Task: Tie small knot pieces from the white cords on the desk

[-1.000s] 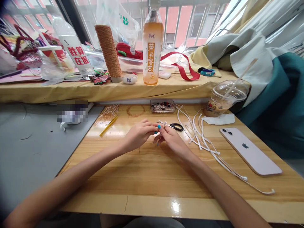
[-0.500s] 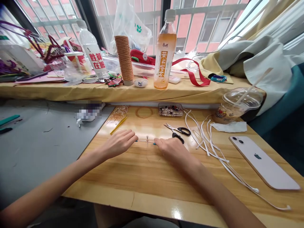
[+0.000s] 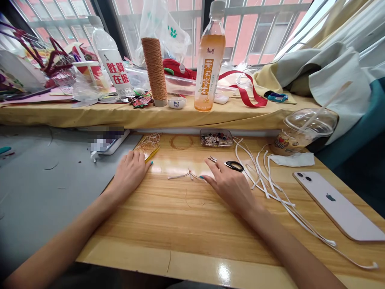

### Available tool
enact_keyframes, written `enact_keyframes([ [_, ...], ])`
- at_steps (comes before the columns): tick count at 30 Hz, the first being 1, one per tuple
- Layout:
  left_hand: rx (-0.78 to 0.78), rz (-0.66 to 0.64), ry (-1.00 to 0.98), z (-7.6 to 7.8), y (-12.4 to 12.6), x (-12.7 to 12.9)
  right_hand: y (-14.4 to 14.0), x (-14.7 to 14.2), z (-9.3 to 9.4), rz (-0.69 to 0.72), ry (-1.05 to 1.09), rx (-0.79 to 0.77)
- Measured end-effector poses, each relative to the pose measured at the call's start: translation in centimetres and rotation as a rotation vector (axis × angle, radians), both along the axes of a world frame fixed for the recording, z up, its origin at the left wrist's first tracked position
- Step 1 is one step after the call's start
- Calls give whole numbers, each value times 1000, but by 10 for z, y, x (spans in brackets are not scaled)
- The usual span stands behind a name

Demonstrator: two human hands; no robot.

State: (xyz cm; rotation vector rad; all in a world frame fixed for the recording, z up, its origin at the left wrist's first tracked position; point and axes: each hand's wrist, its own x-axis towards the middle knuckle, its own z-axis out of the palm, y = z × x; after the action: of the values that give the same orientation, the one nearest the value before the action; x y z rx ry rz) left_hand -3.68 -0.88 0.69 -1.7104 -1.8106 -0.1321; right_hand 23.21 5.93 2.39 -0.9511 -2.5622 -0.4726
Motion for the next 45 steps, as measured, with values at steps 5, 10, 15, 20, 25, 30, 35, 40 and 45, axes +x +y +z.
enact_keyframes([
  [5, -128, 113, -99, 4, -1, -2, -4, 6, 10, 150, 444, -123],
  [10, 309, -178, -286, 19, -15, 22, -26, -8, 10, 353, 584, -772],
  [15, 70, -769, -340, 7, -36, 94, -42, -23, 9, 410, 785, -1019],
  [20, -336, -872, -380, -1, -32, 145, 3, 1, 8, 83, 1362, -853],
  [25, -777, -961, -391, 12, -31, 106, 39, 26, -3, 16, 1298, -718],
  [30, -889, -716, -381, 15, -47, 19, 40, 21, -16, -1, 1091, -755],
  [35, -809, -480, -377, 2, -19, -40, 39, 19, -14, -4, 1077, -704],
  [40, -672, -337, -376, -9, 36, -59, 40, 20, -14, -23, 1019, -671],
  [45, -509, -376, -315, -5, 25, -31, 42, 21, -16, -30, 1010, -662],
])
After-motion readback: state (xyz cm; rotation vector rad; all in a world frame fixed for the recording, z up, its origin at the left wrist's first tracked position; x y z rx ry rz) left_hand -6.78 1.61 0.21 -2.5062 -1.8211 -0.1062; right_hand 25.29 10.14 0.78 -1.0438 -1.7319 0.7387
